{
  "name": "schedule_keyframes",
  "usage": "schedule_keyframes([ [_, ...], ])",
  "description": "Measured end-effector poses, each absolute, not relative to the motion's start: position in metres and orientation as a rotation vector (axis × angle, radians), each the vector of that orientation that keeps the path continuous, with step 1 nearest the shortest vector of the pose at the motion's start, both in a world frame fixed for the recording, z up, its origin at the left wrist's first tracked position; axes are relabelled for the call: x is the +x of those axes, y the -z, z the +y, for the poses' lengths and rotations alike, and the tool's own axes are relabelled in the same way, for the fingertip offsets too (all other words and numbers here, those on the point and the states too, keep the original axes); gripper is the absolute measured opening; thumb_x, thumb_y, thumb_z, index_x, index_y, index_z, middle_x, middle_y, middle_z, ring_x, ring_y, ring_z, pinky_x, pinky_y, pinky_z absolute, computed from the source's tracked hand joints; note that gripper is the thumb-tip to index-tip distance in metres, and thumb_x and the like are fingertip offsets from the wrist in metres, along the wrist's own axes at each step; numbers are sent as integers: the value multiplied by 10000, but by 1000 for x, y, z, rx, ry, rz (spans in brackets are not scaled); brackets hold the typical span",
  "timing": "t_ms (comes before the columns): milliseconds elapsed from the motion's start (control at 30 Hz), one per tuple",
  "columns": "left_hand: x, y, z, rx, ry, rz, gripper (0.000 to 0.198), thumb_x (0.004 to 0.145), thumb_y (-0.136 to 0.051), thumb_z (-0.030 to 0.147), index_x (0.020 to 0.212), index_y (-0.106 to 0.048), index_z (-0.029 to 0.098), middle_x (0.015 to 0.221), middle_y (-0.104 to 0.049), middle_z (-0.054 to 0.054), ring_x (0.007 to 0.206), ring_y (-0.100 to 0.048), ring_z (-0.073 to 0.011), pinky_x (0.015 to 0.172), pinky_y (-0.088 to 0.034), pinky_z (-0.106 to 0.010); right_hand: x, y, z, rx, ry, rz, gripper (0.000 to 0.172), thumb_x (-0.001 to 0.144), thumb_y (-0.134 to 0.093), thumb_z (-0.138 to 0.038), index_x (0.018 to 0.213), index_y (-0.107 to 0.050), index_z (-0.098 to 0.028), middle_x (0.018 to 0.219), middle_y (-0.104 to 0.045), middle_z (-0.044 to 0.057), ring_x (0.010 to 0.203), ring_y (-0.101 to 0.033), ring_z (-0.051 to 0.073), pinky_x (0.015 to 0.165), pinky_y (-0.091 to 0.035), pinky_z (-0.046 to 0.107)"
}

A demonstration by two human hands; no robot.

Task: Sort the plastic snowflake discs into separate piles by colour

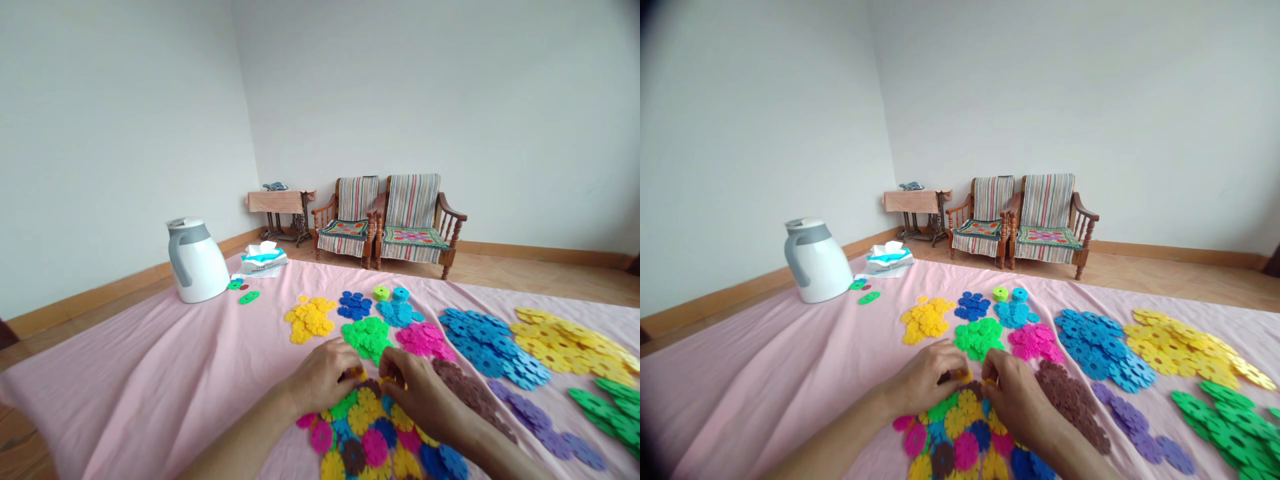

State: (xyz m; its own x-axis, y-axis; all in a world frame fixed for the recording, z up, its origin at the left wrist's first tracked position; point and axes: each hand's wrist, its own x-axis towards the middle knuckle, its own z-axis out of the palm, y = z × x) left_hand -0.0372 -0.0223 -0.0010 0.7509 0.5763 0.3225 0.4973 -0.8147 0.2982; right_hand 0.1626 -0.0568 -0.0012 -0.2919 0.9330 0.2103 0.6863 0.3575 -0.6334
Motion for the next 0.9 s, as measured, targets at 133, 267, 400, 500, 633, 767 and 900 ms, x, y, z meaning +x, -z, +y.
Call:
schedule_keyframes([
  [133,-33,3,-24,2720,-682,973,142,846,-528,178,764,-644,167,700,-633,-25,708,-564,-157,659,-390,-246,160,3,-55,-1389,-630,-2011,93,721,-467,-129,729,-527,-200,614,-595,-27,589,-547,132,545,-362,236],
  [267,-32,5,-23,2444,-842,1146,183,827,-489,128,790,-664,164,668,-626,-4,625,-557,-123,587,-383,-210,155,8,-54,-1373,-661,-1921,68,748,-494,-167,740,-553,-200,627,-592,-25,609,-559,137,563,-387,244],
  [400,-29,8,-25,2139,-929,1146,166,830,-485,184,761,-633,155,624,-605,6,565,-554,-109,516,-379,-189,148,12,-56,-1325,-777,-1776,39,771,-528,-233,777,-550,-201,633,-566,-30,582,-533,130,529,-384,236],
  [500,-26,7,-30,1896,-910,1047,172,845,-484,266,792,-601,152,604,-601,8,548,-590,-121,517,-425,-197,144,12,-57,-1293,-812,-1709,68,790,-531,-267,801,-542,-200,624,-547,-34,574,-528,132,523,-388,237],
  [633,-23,3,-34,1666,-867,943,178,798,-560,315,790,-574,138,614,-602,3,529,-596,-121,541,-472,-223,143,10,-58,-1317,-798,-1707,93,804,-532,-290,789,-547,-199,613,-550,-30,561,-527,135,517,-389,241],
  [767,-22,2,-34,1674,-864,925,205,737,-649,316,783,-570,133,625,-608,-2,544,-585,-115,535,-460,-216,142,10,-59,-1288,-826,-1735,123,810,-539,-318,780,-554,-200,647,-585,-14,581,-551,139,527,-408,244],
  [900,-28,3,-26,1731,-934,964,140,734,-628,258,764,-565,136,631,-596,7,554,-564,-103,529,-437,-200,142,16,-60,-1270,-832,-1744,121,828,-498,-307,801,-554,-204,675,-614,-5,598,-574,145,532,-425,248],
])
